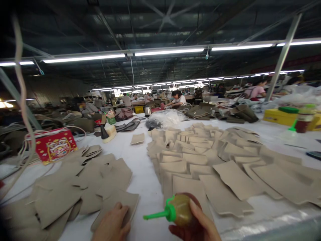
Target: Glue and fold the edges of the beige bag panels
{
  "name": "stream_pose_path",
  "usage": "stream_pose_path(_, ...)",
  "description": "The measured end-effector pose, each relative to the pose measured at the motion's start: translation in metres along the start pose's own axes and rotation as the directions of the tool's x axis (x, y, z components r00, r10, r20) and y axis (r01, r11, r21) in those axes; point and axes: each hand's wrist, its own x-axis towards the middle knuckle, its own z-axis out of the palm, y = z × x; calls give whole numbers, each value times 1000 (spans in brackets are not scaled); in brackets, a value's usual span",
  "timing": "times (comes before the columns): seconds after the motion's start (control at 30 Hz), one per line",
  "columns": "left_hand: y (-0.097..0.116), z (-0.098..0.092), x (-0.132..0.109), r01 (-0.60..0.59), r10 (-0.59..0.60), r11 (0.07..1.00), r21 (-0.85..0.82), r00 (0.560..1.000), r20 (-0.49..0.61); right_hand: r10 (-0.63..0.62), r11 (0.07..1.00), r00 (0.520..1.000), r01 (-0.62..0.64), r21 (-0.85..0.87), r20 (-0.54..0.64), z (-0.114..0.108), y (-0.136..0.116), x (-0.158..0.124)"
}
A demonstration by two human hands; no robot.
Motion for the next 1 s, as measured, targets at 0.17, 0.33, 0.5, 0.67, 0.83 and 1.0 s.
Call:
stream_pose_path(0.17,3,1,-12,2,-8,996,-84,997,-75,-22,996,999,18,-83,-45,9,0,-1)
stream_pose_path(0.33,9,-3,-12,42,-44,997,-65,998,-41,-22,986,998,13,-167,-54,13,4,4)
stream_pose_path(0.5,16,-4,-5,76,-77,997,-18,994,-74,-56,969,998,45,-243,-41,13,8,10)
stream_pose_path(0.67,5,-8,5,45,-45,999,6,997,-61,-162,901,985,127,-415,-51,16,6,17)
stream_pose_path(0.83,-18,-14,8,-143,132,983,-117,987,-96,-302,685,952,248,-685,43,31,4,26)
stream_pose_path(1.0,-24,-15,3,-177,159,968,-177,981,-113,-347,373,896,402,-836,276,36,13,45)
